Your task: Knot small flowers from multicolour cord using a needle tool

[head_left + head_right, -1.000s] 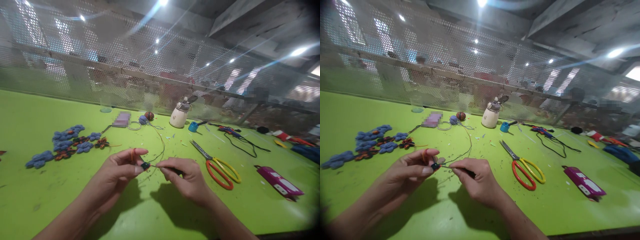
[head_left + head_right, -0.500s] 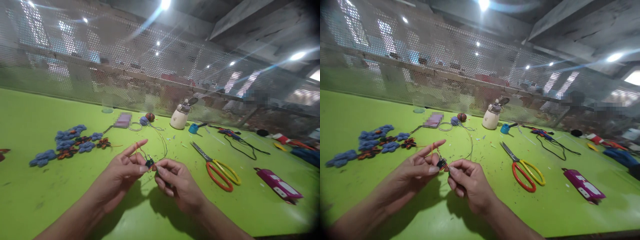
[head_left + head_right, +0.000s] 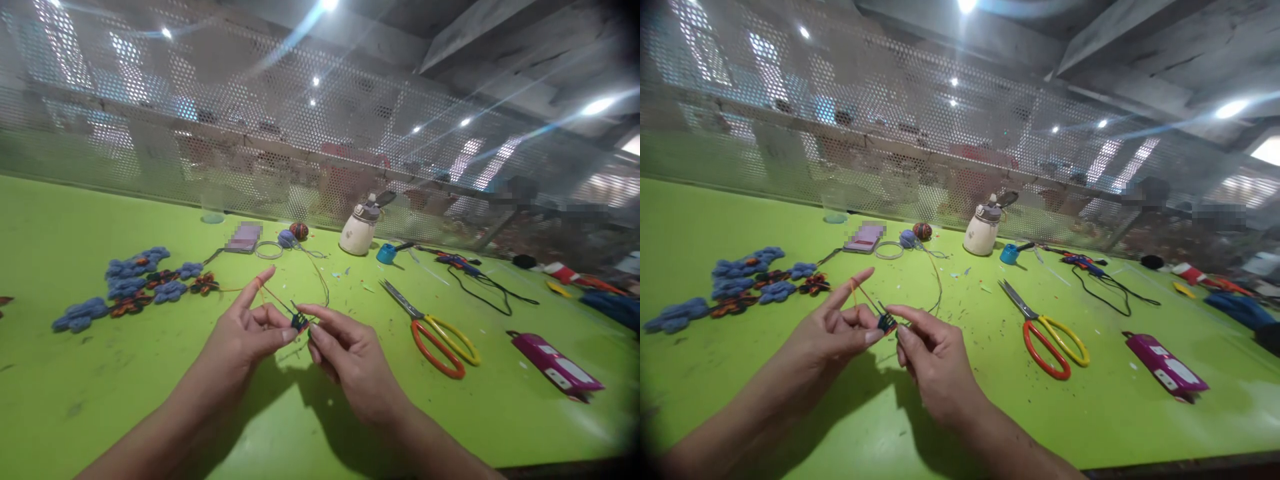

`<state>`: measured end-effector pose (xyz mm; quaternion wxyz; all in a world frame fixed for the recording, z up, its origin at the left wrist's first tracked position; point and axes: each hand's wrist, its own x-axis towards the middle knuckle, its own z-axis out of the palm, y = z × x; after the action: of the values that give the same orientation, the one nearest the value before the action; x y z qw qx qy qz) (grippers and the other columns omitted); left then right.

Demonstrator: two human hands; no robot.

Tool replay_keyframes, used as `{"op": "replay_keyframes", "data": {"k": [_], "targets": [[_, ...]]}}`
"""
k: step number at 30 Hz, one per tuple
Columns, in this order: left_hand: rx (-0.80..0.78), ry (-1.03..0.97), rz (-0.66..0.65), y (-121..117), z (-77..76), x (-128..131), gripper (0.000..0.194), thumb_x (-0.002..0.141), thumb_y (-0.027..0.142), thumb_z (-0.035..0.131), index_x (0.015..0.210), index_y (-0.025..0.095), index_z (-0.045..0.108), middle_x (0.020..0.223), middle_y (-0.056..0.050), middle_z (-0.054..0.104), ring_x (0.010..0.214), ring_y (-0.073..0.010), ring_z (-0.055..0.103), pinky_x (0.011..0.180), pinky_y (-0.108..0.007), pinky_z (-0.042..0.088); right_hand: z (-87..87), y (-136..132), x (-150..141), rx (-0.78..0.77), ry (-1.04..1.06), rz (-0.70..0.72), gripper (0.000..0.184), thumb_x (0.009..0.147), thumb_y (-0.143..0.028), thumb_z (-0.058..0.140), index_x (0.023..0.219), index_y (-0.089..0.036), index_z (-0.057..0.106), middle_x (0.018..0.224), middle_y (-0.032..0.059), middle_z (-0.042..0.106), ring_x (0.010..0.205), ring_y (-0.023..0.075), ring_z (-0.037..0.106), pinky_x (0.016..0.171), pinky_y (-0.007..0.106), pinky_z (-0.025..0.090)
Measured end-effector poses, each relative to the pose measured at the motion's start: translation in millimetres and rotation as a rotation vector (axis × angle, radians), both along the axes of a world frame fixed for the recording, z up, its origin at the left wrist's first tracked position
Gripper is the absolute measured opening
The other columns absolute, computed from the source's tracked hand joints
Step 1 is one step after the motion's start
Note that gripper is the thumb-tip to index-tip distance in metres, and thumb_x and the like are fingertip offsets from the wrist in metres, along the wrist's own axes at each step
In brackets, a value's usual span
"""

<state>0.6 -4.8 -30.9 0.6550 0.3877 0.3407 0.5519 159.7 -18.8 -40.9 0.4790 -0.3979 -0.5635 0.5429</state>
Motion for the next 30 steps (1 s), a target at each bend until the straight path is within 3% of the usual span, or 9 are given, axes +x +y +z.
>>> {"op": "replay_keyframes", "data": {"k": [14, 17, 22, 30], "targets": [[0.005, -0.054, 0.043, -2.5, -0.3, 4.2, 0.094, 0.059, 0.004, 0.078, 0.141, 0.021, 0.035, 0.063, 0.006, 0.062, 0.062, -0.0098, 0.056, 0.067, -0.021, 0.045, -3.3, 0.1, -0.1, -0.167, 0.216, 0.025, 0.026, 0.083, -0.026, 0.065, 0.108, -0.018, 0.069, 0.054, -0.0057, 0.049, 0.041, 0.0031, 0.034, 0.039, 0.018, 0.019], [-0.002, -0.045, 0.004, -3.5, 0.5, 5.5, 0.093, 0.061, 0.006, 0.078, 0.141, 0.021, 0.034, 0.067, 0.003, 0.064, 0.066, -0.011, 0.057, 0.068, -0.022, 0.045, -3.8, 1.1, 1.0, -0.132, 0.186, 0.026, 0.025, 0.084, -0.026, 0.065, 0.107, -0.018, 0.07, 0.054, -0.0056, 0.048, 0.041, 0.003, 0.033, 0.039, 0.018, 0.019], [-0.022, -0.013, -0.017, -3.3, 3.4, 2.9, 0.089, 0.063, 0.011, 0.079, 0.14, 0.02, 0.036, 0.072, 0.0, 0.066, 0.057, -0.0084, 0.051, 0.053, -0.018, 0.037, -4.1, 1.4, 3.3, -0.063, 0.101, 0.026, 0.025, 0.085, -0.027, 0.063, 0.107, -0.018, 0.071, 0.054, -0.0051, 0.047, 0.044, 0.004, 0.032, 0.041, 0.019, 0.021], [0.034, 0.088, 0.067, -3.6, 5.7, 0.9, 0.089, 0.062, 0.013, 0.08, 0.14, 0.018, 0.037, 0.062, 0.003, 0.065, 0.057, -0.0105, 0.053, 0.057, -0.02, 0.04, 5.8, 1.3, 5.4, -0.083, 0.025, 0.024, 0.031, 0.083, -0.035, 0.065, 0.107, -0.017, 0.068, 0.054, -0.0049, 0.05, 0.042, 0.0047, 0.035, 0.04, 0.019, 0.024]]}}
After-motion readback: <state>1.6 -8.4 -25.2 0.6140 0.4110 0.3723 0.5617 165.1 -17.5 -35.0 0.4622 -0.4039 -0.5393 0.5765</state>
